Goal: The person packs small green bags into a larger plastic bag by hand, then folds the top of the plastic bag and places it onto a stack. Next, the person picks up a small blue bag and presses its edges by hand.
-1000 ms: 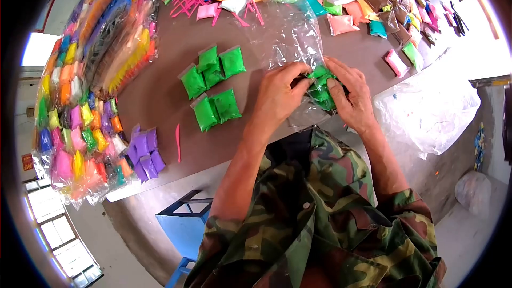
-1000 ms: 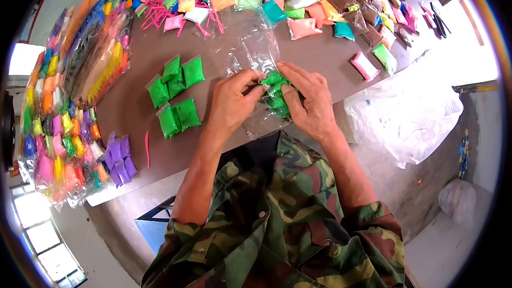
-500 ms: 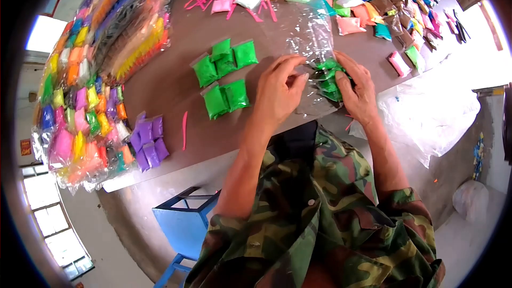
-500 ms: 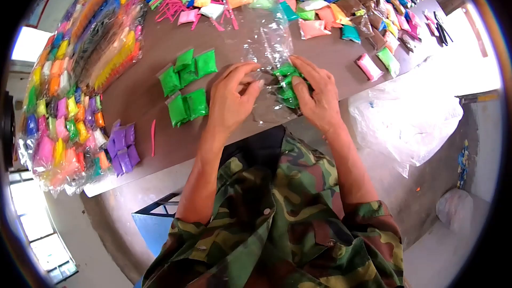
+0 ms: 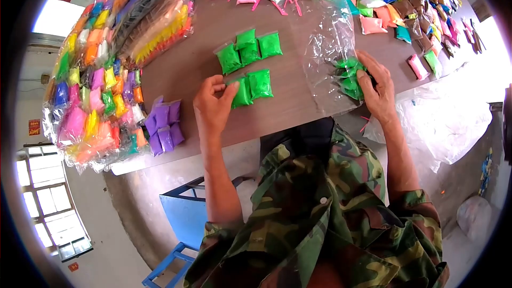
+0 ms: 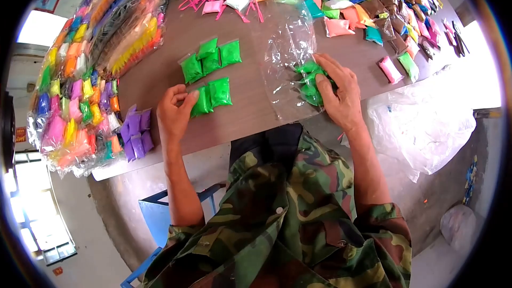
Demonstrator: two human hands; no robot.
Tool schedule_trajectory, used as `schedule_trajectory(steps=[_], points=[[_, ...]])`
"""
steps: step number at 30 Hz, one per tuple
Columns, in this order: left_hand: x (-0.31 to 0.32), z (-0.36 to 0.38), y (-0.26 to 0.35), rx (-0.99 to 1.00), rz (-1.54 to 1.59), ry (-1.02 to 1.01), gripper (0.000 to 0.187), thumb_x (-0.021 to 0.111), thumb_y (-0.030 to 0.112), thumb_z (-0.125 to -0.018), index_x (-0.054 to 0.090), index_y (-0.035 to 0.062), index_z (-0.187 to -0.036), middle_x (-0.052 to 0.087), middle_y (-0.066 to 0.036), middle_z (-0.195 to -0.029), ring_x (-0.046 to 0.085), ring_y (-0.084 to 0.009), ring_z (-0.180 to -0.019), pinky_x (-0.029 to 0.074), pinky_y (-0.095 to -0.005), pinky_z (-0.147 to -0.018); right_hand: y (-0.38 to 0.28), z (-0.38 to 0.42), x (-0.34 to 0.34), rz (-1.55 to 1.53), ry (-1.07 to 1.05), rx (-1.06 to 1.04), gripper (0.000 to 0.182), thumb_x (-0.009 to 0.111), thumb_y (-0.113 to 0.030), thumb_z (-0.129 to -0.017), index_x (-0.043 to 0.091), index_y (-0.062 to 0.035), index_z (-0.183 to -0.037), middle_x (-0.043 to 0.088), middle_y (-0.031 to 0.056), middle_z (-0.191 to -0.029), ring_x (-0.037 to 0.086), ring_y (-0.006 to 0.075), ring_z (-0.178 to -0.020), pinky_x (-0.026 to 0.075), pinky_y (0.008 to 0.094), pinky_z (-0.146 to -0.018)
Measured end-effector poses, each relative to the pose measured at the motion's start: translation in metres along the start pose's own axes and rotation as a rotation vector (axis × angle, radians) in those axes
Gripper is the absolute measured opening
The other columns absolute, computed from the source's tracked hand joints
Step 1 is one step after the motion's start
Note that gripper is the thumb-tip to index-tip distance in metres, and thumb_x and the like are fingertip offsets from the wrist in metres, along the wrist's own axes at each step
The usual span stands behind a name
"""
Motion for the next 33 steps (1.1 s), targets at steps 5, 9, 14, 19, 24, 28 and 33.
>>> schedule_trajectory(steps=[5,9,14,19,24,28,33], points=[[0.004,0.006,0.0,-0.204,0.258,-0.171,0.043,0.088,0.013,-0.093,0.071,-0.0055,-0.128,0.075,-0.007,-0.101,0.068,-0.0101,-0.082,0.053,-0.0257,-0.064,-0.007,0.0,-0.005,-0.02,-0.066,-0.036,0.041,0.064,-0.013,-0.099,0.072,-0.003,-0.138,0.072,0.0154,-0.144,0.066,0.0317,-0.131,0.042,0.0442,-0.116],[0.034,0.014,0.057,-0.268,0.544,-0.321,0.037,0.084,0.011,-0.096,0.071,-0.0044,-0.128,0.075,-0.008,-0.104,0.071,-0.0116,-0.081,0.053,-0.0256,-0.061,-0.011,0.0,-0.005,-0.014,-0.062,-0.016,0.041,0.065,-0.013,-0.098,0.073,-0.0024,-0.137,0.073,0.0164,-0.141,0.067,0.0312,-0.131,0.04,0.0449,-0.117],[0.125,0.003,0.1,-0.117,0.772,-0.347,0.025,0.077,0.009,-0.102,0.069,-0.0044,-0.122,0.076,-0.01,-0.109,0.076,-0.0161,-0.09,0.059,-0.027,-0.066,-0.009,-0.002,-0.007,-0.047,-0.044,-0.005,0.043,0.067,-0.015,-0.097,0.073,-0.0019,-0.137,0.073,0.0172,-0.14,0.067,0.032,-0.129,0.04,0.0452,-0.117],[0.179,0.005,0.12,-0.007,0.791,-0.472,0.019,0.072,0.006,-0.105,0.068,-0.003,-0.121,0.077,-0.009,-0.11,0.075,-0.014,-0.096,0.062,-0.0281,-0.073,-0.012,-0.003,-0.01,-0.007,-0.114,0.015,0.058,0.069,-0.019,-0.097,0.062,-0.0007,-0.151,0.073,0.0198,-0.138,0.069,0.0343,-0.121,0.045,0.0465,-0.112],[0.187,0.0,0.118,0.133,0.594,-0.549,0.018,0.073,0.006,-0.104,0.071,-0.0027,-0.119,0.078,-0.007,-0.105,0.074,-0.0132,-0.095,0.063,-0.0311,-0.08,-0.01,-0.006,-0.009,-0.088,-0.105,0.098,0.06,0.07,-0.023,-0.1,0.058,-0.0018,-0.156,0.072,0.0195,-0.139,0.067,0.0326,-0.121,0.042,0.0453,-0.114],[0.171,-0.001,0.131,0.242,0.305,-0.468,0.017,0.074,0.004,-0.1,0.074,0.0004,-0.116,0.079,-0.01,-0.103,0.076,-0.0179,-0.093,0.06,-0.0355,-0.08,-0.01,-0.008,-0.006,-0.019,-0.072,0.08,0.059,0.07,-0.025,-0.102,0.059,-0.0025,-0.155,0.072,0.0185,-0.137,0.066,0.0314,-0.122,0.041,0.0441,-0.114],[0.171,-0.002,0.139,0.418,0.24,-0.387,0.021,0.072,0.001,-0.097,0.076,0.005,-0.117,0.078,-0.016,-0.104,0.076,-0.0328,-0.092,0.057,-0.0402,-0.081,-0.001,-0.007,-0.001,-0.055,-0.091,0.115,0.059,0.07,-0.025,-0.103,0.058,-0.0037,-0.157,0.071,0.0158,-0.139,0.066,0.0296,-0.12,0.04,0.044,-0.115]])
Point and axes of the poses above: each hand's wrist, its own z-axis away from the middle knuckle, its own x-axis out of the palm, y = z × x, the point moved 6 cm from there along -z, towards the middle knuckle
